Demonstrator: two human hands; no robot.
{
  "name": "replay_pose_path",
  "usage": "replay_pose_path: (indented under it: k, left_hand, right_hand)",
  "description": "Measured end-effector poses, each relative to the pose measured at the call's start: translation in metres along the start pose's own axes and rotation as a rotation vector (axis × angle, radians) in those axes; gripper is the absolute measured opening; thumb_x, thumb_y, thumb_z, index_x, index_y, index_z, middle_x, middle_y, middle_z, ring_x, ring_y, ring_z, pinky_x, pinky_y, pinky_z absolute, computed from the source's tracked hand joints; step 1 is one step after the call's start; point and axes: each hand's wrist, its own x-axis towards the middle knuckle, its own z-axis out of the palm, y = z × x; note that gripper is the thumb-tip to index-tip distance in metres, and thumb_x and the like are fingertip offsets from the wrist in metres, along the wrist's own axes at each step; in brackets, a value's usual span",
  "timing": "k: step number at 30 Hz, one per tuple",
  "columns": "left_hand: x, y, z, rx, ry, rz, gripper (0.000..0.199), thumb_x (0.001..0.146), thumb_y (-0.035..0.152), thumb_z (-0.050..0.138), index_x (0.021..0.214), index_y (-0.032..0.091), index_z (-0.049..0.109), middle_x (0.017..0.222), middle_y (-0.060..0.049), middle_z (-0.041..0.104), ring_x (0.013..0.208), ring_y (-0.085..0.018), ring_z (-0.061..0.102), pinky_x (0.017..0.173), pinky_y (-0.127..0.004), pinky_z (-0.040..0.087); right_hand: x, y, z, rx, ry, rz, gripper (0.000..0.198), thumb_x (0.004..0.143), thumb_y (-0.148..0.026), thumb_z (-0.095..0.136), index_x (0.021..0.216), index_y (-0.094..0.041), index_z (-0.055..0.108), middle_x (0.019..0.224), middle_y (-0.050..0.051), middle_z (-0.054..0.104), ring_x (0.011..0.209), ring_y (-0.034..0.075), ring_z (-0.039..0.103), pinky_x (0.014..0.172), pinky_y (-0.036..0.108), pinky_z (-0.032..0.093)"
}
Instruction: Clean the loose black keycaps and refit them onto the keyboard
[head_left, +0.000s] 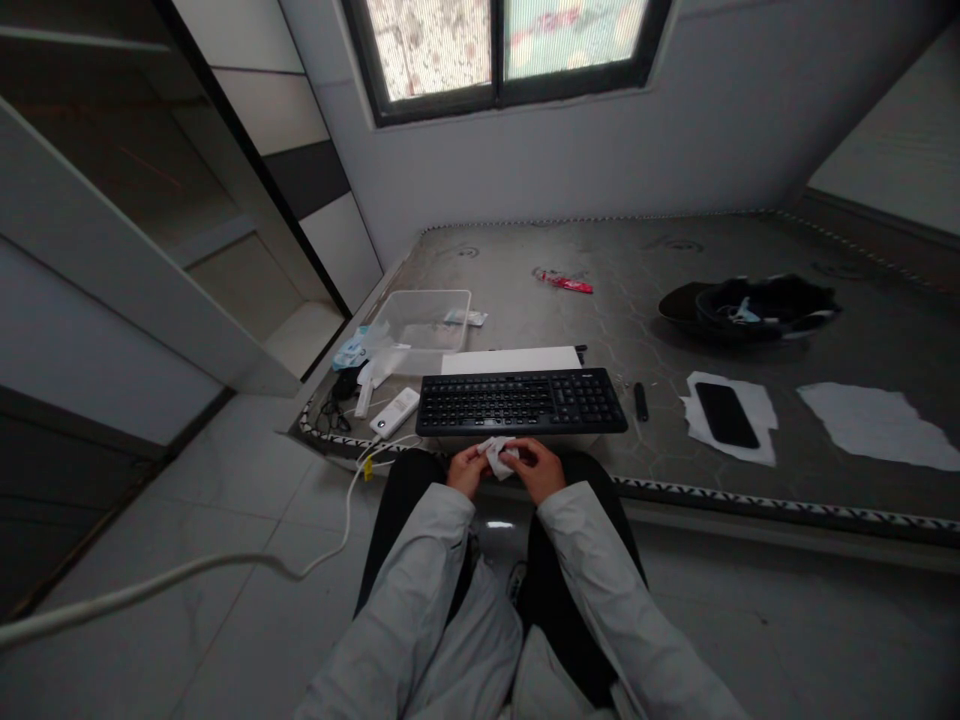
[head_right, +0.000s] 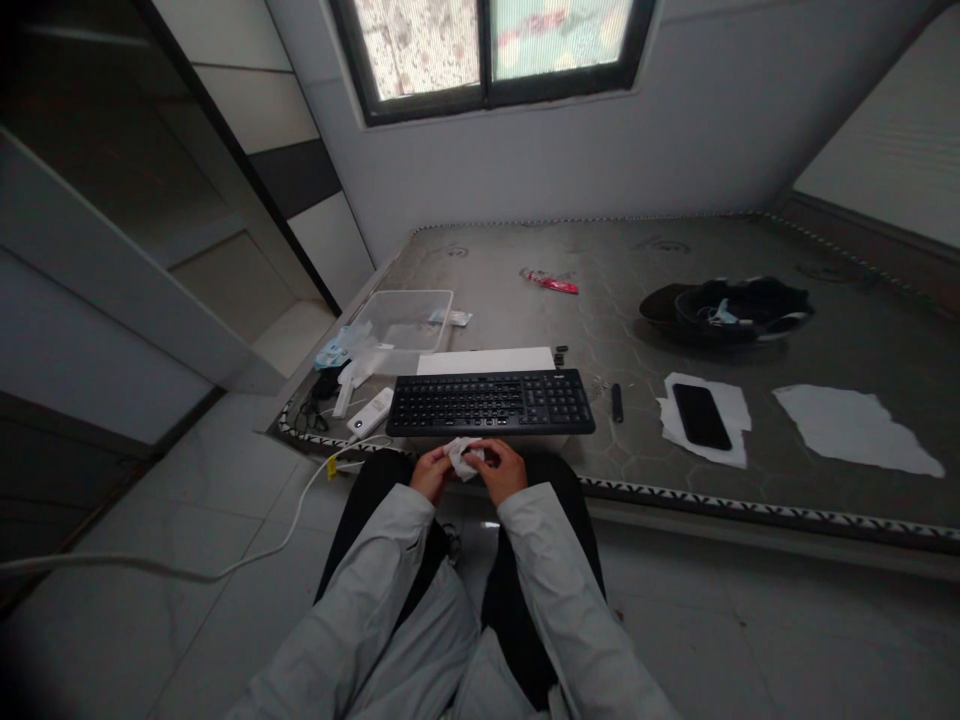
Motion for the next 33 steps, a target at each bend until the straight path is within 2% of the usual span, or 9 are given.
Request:
replay_pose_path:
  k: [5,8,11,14,19,29,33]
  left_hand:
    - [-0.0034,0.0007,0.0039,-0.047,-0.009,-0.010,0.051,0.050,0.038,0.076,0.092,0.010,0.066,0.083,-0.009,0.070,0.071,-0.019,0.064,0.068,-0.030,0.050]
    - [-0.0069,0.0025,0.0055,0.036,-0.038,0.021,0.047,0.051,0.038,0.076,0.087,0.008,0.067,0.080,-0.009,0.071,0.070,-0.019,0.064,0.069,-0.030,0.049]
    - [-0.0079,0.0039,0.0053,0.098,-0.023,0.084,0.042,0.052,0.036,0.075,0.084,0.009,0.068,0.079,-0.008,0.071,0.070,-0.018,0.063,0.070,-0.029,0.048]
    - [-0.0068,0.0044,0.0054,0.112,0.006,0.106,0.041,0.055,0.039,0.073,0.083,0.010,0.069,0.077,-0.007,0.071,0.068,-0.018,0.063,0.070,-0.029,0.047]
    - [-0.0065,0.0053,0.0063,0.108,-0.007,0.110,0.039,0.054,0.037,0.074,0.081,0.010,0.069,0.076,-0.007,0.071,0.068,-0.018,0.063,0.070,-0.029,0.047]
    - [-0.0050,0.0020,0.0014,0.120,-0.107,0.078,0.042,0.056,0.036,0.073,0.087,0.009,0.069,0.072,-0.006,0.071,0.063,-0.016,0.062,0.063,-0.026,0.047]
    - [-0.0070,0.0040,0.0037,0.133,-0.082,0.044,0.043,0.054,0.037,0.073,0.087,0.009,0.068,0.071,-0.006,0.071,0.060,-0.015,0.062,0.058,-0.025,0.047]
  right_hand:
    - [0.0014,0.0050,-0.0021,-0.079,0.026,-0.041,0.014,0.065,-0.030,0.063,0.073,-0.019,0.065,0.075,0.002,0.062,0.066,0.016,0.058,0.062,0.025,0.047]
    - [0.0016,0.0032,-0.0050,-0.107,-0.036,-0.098,0.011,0.069,-0.025,0.059,0.069,-0.019,0.067,0.077,0.003,0.062,0.071,0.016,0.058,0.065,0.026,0.046]
    - [0.0004,-0.0002,-0.0063,-0.103,-0.142,-0.140,0.016,0.074,-0.025,0.054,0.076,-0.020,0.069,0.086,0.004,0.062,0.079,0.017,0.059,0.070,0.026,0.046]
    - [-0.0012,-0.0012,-0.0047,-0.125,-0.150,-0.164,0.017,0.074,-0.025,0.056,0.085,-0.021,0.067,0.087,0.004,0.061,0.080,0.017,0.058,0.072,0.027,0.047]
    - [-0.0023,0.0003,-0.0013,-0.118,-0.118,-0.141,0.020,0.070,-0.023,0.059,0.088,-0.020,0.065,0.084,0.003,0.061,0.073,0.016,0.057,0.063,0.025,0.048]
    - [-0.0012,-0.0028,-0.0037,-0.160,-0.118,-0.070,0.026,0.066,-0.026,0.062,0.091,-0.021,0.067,0.086,0.003,0.062,0.075,0.016,0.058,0.065,0.025,0.048]
    - [-0.0011,-0.0023,-0.0040,-0.188,-0.112,-0.081,0.026,0.066,-0.024,0.061,0.091,-0.022,0.067,0.084,0.002,0.062,0.073,0.015,0.057,0.064,0.025,0.047]
